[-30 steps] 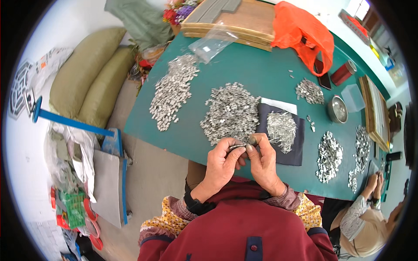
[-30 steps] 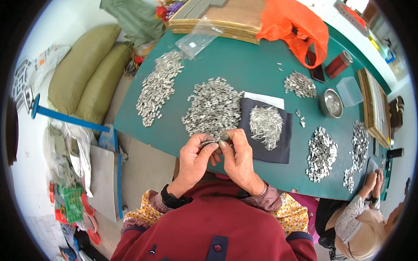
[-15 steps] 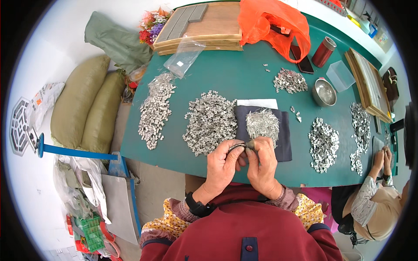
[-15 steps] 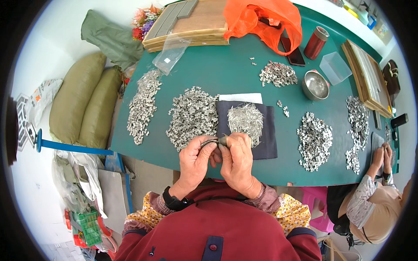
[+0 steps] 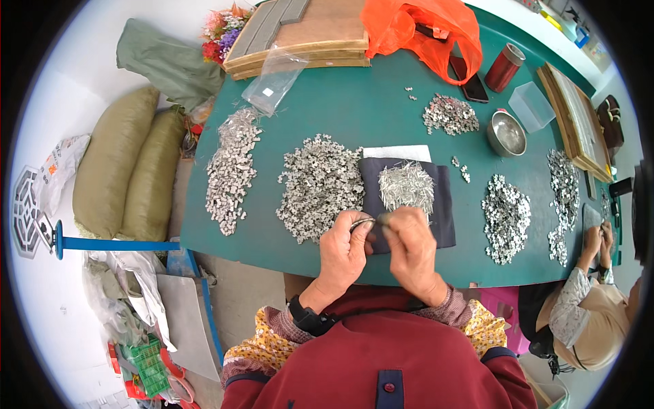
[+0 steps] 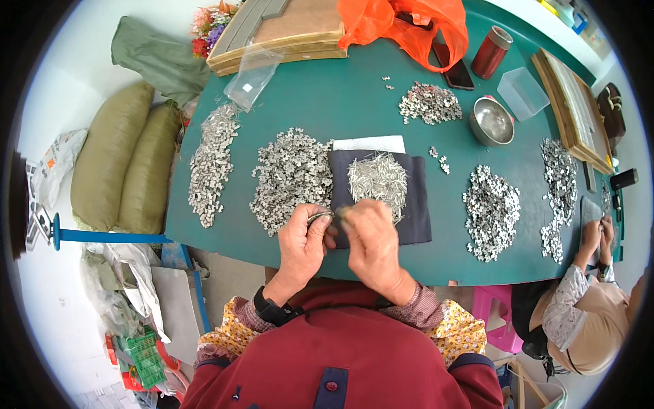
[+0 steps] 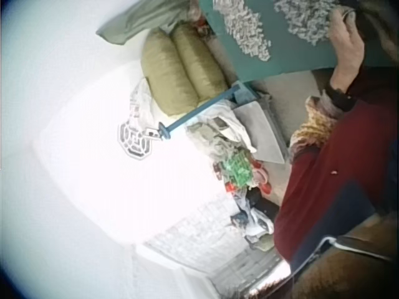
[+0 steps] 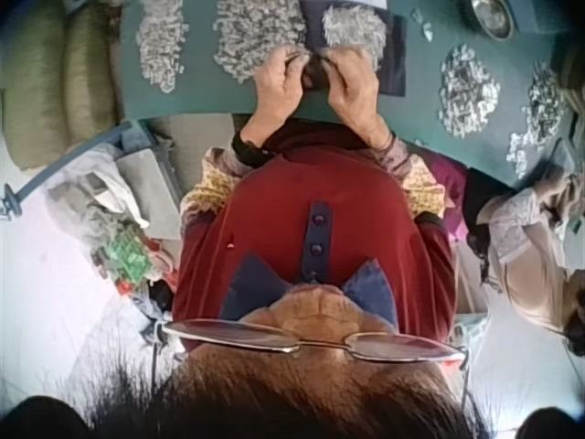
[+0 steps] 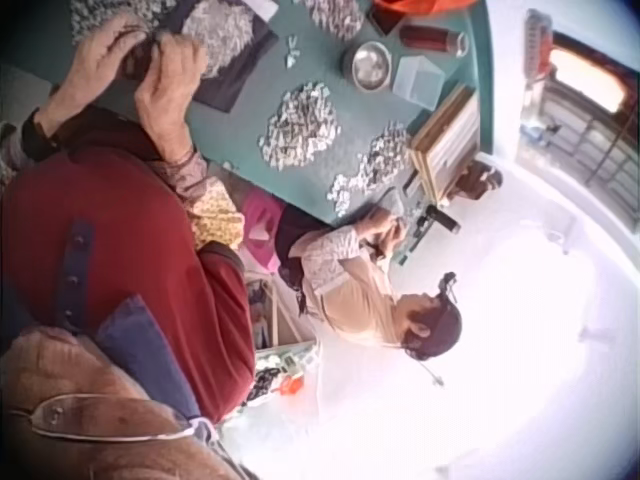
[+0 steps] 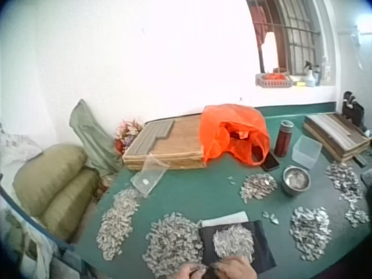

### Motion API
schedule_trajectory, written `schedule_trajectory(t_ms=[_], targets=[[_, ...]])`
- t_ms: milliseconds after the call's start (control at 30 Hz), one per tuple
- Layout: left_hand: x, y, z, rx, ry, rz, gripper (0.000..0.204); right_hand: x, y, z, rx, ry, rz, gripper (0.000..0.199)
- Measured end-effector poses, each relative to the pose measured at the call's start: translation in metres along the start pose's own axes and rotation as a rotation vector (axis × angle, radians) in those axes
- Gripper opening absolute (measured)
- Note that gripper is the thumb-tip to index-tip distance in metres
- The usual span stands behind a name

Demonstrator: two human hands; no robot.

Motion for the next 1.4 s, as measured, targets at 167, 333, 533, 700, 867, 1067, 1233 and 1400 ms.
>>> schedule_trajectory(t_ms=[167,333,533,700,867,1067,1233,1400], targets=[[0.002,-0.008,0.018,-0.006,-0.068,0.009,0.009,-0.006,-0.029,-0.035,-0.499,0.013,0.165,0.036],[0.001,-0.008,0.026,-0.073,-0.103,0.04,0.01,-0.019,-0.015,-0.027,-0.602,-0.05,0.363,0.039],[-0.002,-0.012,0.032,-0.129,-0.158,0.064,0.011,-0.033,0.009,-0.003,-0.433,-0.154,0.435,0.04],[-0.004,-0.016,0.039,-0.166,-0.207,0.089,0.012,-0.032,-0.003,-0.012,-0.455,-0.128,0.4,0.04],[-0.003,-0.018,0.045,-0.191,-0.221,0.092,0.011,-0.022,-0.011,-0.022,-0.506,-0.089,0.302,0.03],[-0.003,-0.02,0.049,-0.221,-0.252,0.093,0.012,-0.014,0.004,-0.022,-0.409,-0.048,0.265,0.016],[-0.004,-0.023,0.052,-0.237,-0.282,0.086,0.012,-0.013,0.023,-0.015,-0.409,-0.1,0.316,0.013],[-0.003,-0.025,0.055,-0.232,-0.295,0.079,0.013,-0.01,0.034,-0.015,-0.501,-0.05,0.418,0.015]])
Point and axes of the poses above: each hand's wrist, its own x-axis towards the middle knuckle, its own y-axis out of the palm, z = x × y, the point moved 5 cm from there along x, towards the middle knuckle, and after that the axes turned 10 degrees about -y, right-handed, at the moved point
